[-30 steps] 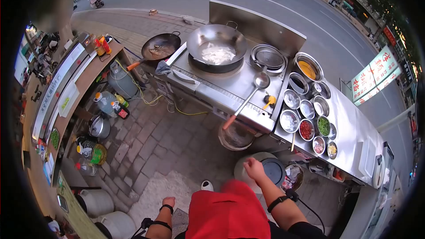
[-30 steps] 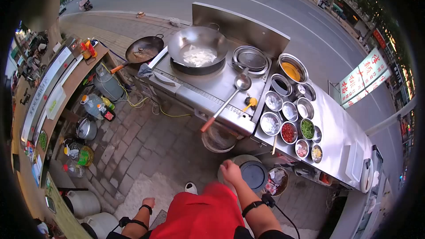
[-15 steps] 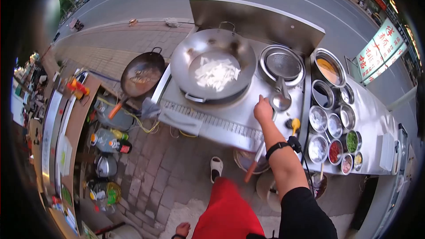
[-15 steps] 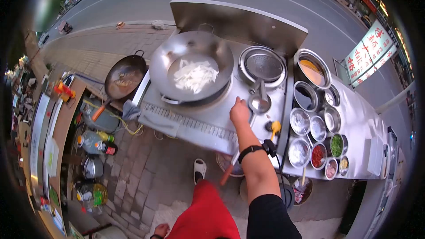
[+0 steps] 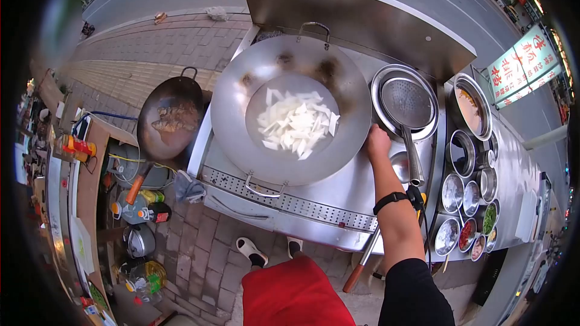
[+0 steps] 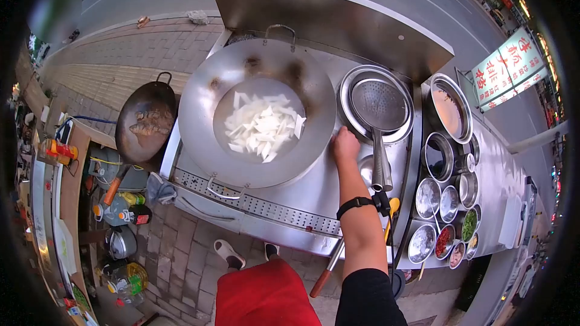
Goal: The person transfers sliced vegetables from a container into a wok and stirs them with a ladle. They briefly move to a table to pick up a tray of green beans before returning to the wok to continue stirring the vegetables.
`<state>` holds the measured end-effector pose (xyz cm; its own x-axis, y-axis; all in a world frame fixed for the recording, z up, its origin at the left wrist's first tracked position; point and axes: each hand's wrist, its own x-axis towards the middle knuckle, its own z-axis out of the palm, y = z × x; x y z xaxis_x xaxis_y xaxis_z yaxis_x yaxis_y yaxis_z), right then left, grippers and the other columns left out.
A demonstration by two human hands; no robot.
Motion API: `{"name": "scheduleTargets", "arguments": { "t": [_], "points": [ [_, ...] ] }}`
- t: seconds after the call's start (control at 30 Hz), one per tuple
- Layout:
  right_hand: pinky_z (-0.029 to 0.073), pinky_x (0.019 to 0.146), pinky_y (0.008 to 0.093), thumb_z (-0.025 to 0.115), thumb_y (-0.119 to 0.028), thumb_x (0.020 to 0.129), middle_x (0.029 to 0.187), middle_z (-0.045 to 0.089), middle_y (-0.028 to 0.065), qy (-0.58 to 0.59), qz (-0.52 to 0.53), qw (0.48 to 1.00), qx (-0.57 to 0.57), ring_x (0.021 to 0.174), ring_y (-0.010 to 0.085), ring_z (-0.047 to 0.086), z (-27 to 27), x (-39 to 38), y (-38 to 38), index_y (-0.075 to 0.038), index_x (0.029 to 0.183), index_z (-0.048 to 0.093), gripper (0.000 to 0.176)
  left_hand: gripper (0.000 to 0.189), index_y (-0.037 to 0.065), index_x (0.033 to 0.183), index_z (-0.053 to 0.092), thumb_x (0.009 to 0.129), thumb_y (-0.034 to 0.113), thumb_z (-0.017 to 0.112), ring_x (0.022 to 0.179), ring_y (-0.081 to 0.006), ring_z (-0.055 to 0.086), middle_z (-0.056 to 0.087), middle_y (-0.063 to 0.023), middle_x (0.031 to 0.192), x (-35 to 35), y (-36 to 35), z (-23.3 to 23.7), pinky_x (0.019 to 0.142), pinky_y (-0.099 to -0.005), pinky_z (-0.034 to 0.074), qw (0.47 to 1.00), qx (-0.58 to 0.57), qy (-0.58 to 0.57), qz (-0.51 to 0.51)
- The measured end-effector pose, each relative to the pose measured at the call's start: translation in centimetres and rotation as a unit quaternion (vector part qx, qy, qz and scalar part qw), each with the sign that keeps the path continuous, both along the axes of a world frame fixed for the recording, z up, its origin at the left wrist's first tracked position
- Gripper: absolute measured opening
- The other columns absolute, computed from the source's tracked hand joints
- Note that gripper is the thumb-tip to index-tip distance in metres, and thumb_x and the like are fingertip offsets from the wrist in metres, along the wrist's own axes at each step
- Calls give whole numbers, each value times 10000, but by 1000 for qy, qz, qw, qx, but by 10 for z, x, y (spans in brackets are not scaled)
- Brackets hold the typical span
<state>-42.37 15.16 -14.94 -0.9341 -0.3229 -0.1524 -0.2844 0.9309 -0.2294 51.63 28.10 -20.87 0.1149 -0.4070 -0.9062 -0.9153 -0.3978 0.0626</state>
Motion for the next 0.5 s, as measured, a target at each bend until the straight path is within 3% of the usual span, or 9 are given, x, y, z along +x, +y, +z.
{"name": "scheduleTargets", "arguments": {
  "t": [0.07, 0.17, 0.3, 0.33, 0.37, 0.4, 0.43, 0.5],
  "points": [
    [530, 833, 501, 606, -224, 860, 1073, 680, 224, -38, -22, 999, 8, 951, 401, 670, 7, 3, 3, -27, 999, 655, 246, 263, 119, 880, 637, 926, 346, 512, 697, -237, 566, 634, -96, 810, 5, -18, 2, 633, -418, 464, 998, -21, -4, -54],
    [529, 883, 473, 677, -221, 814, 1063, 680, 245, -86, -31, 995, 27, 1033, 375, 659, 24, 22, 10, -19, 1037, 633, 305, 279, 118, 878, 633, 932, 363, 509, 697, -243, 572, 640, -103, 811, 14, -40, 7, 639, -427, 469, 983, -58, -7, -174],
    [527, 864, 482, 674, -187, 805, 1003, 691, 228, -20, -80, 997, 1, 989, 389, 663, 8, 46, 17, -26, 1041, 635, 288, 302, 116, 875, 627, 939, 385, 506, 698, -251, 580, 648, -113, 812, 16, -73, 13, 647, -438, 475, 864, -137, 5, -485],
    [526, 848, 488, 689, -191, 797, 968, 693, 219, -16, -94, 995, -17, 962, 402, 662, -5, 47, 19, -30, 1035, 635, 293, 222, 178, 904, 643, 934, 361, 521, 769, -265, 630, 676, -82, 858, 13, -88, 4, 687, -437, 503, 888, -66, -7, -456],
    [526, 831, 494, 703, -196, 789, 933, 695, 209, -11, -107, 993, -38, 936, 415, 662, -12, 49, 21, -33, 1028, 634, 298, 201, 190, 916, 649, 933, 347, 524, 806, -286, 634, 683, -77, 877, 4, -105, -5, 717, -445, 512, 960, -35, 4, -278],
    [533, 799, 476, 704, -190, 798, 902, 697, 189, -7, -116, 991, -68, 913, 390, 672, -6, 58, 25, -29, 1014, 631, 279, 183, 202, 928, 655, 932, 333, 527, 843, -306, 639, 691, -72, 895, 0, -118, -11, 747, -454, 520, 996, -2, 14, -88],
    [539, 767, 458, 705, -184, 807, 870, 700, 169, -3, -125, 987, -98, 891, 365, 682, 2, 71, 32, -26, 1000, 629, 261, 168, 214, 940, 660, 931, 320, 530, 881, -326, 643, 698, -68, 914, 3, -124, -11, 777, -463, 529, 994, 32, 24, 106],
    [544, 715, 406, 699, -164, 830, 821, 701, 124, -44, -144, 965, -213, 852, 299, 692, 23, 105, 52, -19, 977, 623, 220, 171, 82, 948, 668, 909, 234, 601, 741, -215, 627, 683, -63, 815, -1, -152, -9, 669, -363, 510, 996, -12, 60, 60]
  ]
}}
